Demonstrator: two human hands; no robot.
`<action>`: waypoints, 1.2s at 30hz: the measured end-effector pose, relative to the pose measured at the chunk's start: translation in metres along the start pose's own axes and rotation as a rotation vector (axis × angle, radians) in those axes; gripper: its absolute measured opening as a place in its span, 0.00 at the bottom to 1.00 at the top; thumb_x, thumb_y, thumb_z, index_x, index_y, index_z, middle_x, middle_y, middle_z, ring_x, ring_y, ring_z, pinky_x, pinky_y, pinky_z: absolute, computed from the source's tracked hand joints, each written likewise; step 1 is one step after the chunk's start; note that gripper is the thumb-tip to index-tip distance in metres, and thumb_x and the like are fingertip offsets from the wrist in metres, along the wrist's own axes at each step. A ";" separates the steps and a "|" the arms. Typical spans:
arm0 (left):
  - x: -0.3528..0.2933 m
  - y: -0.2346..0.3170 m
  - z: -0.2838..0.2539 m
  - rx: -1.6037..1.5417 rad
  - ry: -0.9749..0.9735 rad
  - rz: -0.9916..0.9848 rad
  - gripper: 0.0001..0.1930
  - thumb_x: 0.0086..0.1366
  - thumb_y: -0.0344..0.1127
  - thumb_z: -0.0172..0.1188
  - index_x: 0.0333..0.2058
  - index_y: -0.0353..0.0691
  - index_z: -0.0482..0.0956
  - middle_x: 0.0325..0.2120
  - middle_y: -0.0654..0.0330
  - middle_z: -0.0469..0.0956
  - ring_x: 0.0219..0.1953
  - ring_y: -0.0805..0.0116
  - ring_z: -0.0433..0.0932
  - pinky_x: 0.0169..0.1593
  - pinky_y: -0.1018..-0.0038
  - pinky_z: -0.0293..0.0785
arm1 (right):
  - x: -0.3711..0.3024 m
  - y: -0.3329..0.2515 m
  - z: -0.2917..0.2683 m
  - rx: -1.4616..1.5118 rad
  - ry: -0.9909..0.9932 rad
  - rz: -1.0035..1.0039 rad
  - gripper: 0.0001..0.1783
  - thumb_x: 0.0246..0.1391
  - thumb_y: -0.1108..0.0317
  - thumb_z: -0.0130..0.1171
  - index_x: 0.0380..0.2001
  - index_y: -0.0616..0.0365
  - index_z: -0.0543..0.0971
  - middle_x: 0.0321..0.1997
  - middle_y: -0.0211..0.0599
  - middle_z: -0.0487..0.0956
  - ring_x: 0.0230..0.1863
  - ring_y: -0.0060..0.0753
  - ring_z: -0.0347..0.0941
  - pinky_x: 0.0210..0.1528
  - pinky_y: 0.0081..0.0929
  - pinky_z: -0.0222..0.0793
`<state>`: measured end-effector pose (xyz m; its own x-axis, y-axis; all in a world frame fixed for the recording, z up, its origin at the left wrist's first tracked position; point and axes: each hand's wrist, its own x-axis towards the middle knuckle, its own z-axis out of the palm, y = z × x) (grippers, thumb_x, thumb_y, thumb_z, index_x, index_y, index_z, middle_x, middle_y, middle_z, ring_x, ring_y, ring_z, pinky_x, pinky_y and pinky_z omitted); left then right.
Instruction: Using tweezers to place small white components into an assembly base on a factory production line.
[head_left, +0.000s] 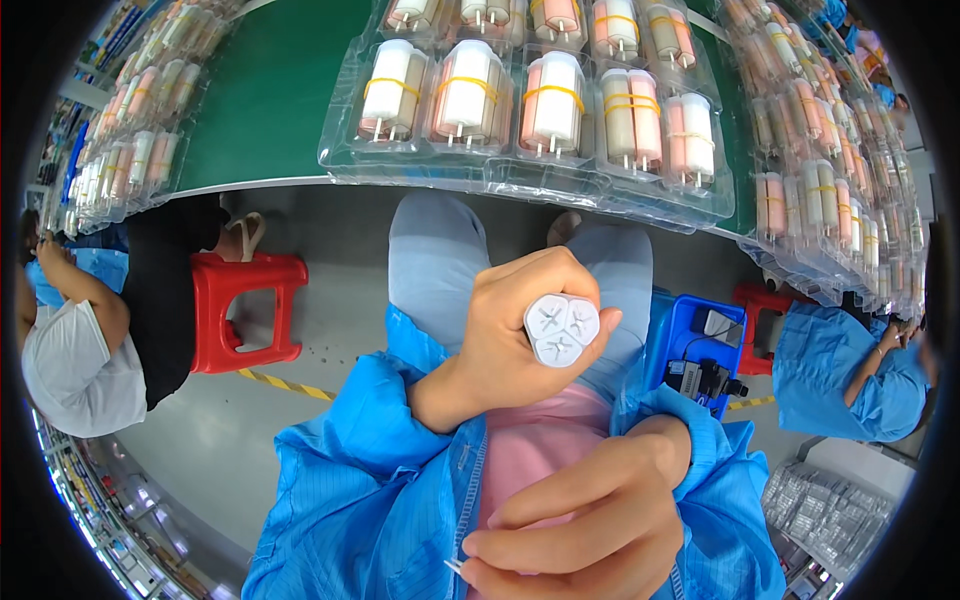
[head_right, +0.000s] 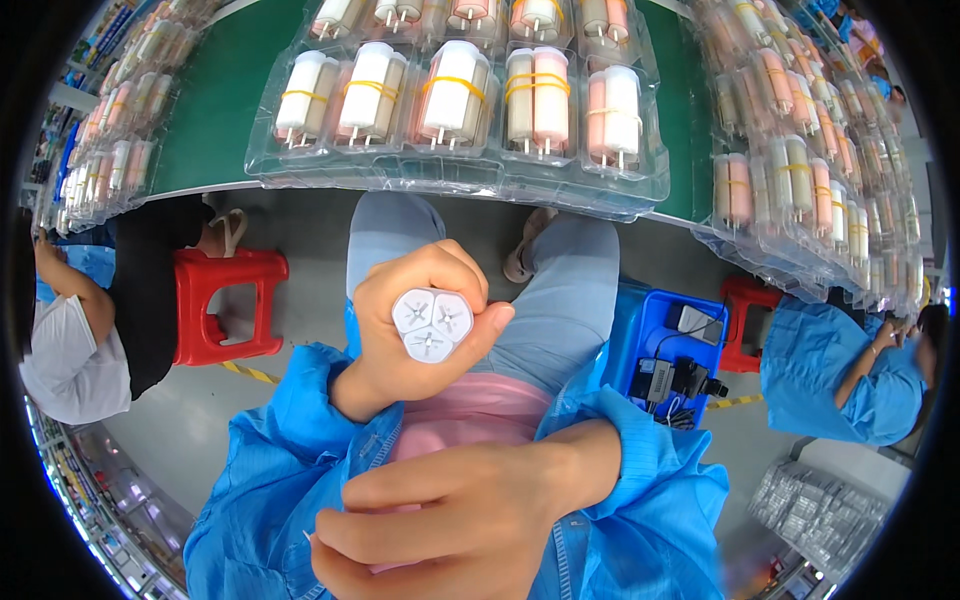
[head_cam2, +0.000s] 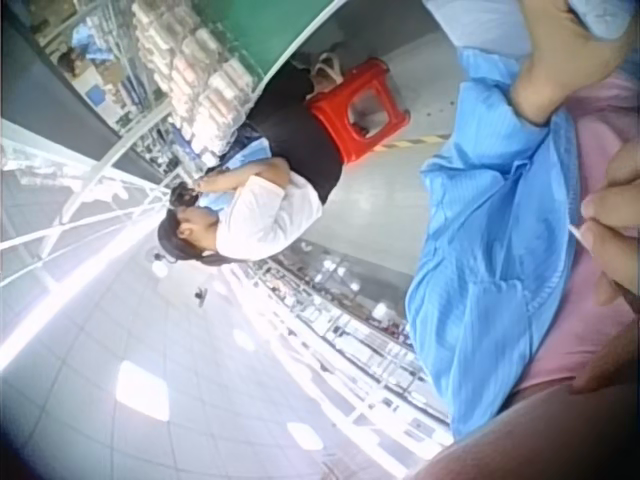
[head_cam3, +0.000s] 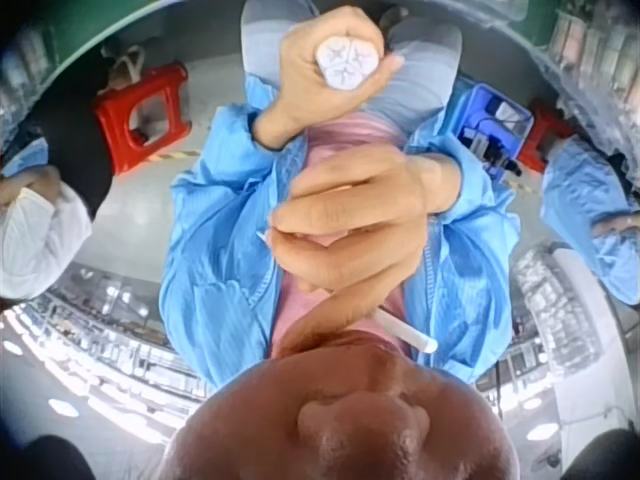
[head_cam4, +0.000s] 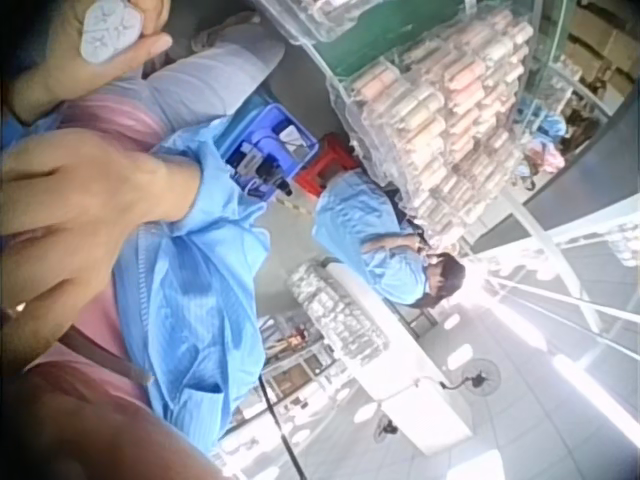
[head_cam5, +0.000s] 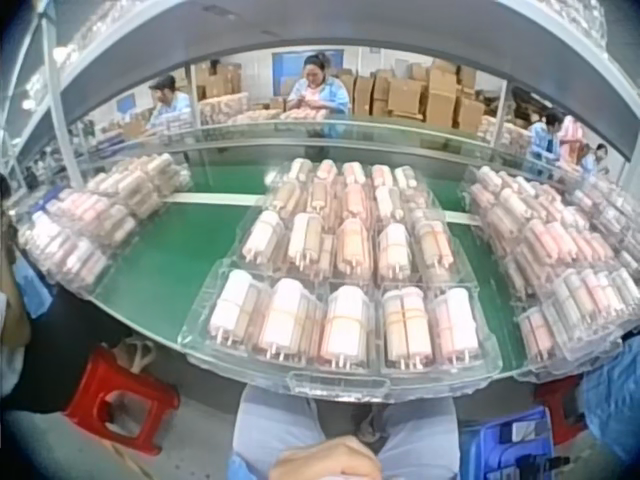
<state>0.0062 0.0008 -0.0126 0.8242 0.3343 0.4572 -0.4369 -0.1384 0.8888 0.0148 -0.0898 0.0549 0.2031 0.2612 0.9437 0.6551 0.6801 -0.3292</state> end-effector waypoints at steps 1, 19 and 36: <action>0.000 0.000 0.000 0.032 0.024 0.008 0.11 0.47 0.18 0.66 0.23 0.36 0.71 0.19 0.57 0.73 0.19 0.74 0.69 0.23 0.80 0.61 | -0.001 -0.001 0.001 0.004 -0.001 0.004 0.23 0.48 0.72 0.55 0.46 0.33 0.80 0.28 0.33 0.76 0.25 0.31 0.72 0.27 0.22 0.67; 0.003 -0.007 0.007 0.383 0.317 0.188 0.10 0.44 0.21 0.67 0.22 0.37 0.73 0.18 0.57 0.70 0.18 0.61 0.70 0.21 0.71 0.64 | -0.028 0.022 -0.052 -0.216 0.084 0.673 0.09 0.48 0.74 0.62 0.34 0.68 0.79 0.32 0.48 0.80 0.31 0.35 0.76 0.35 0.25 0.71; 0.002 -0.009 0.005 0.451 0.321 0.225 0.10 0.43 0.21 0.67 0.22 0.37 0.73 0.18 0.58 0.70 0.19 0.60 0.70 0.22 0.71 0.65 | -0.027 0.026 -0.048 -0.267 0.061 0.657 0.07 0.46 0.77 0.63 0.31 0.66 0.78 0.30 0.45 0.80 0.29 0.33 0.76 0.31 0.23 0.70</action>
<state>0.0138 -0.0020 -0.0189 0.5482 0.5060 0.6659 -0.3339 -0.5976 0.7290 0.0615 -0.1121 0.0224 0.6524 0.5155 0.5555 0.5377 0.2017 -0.8187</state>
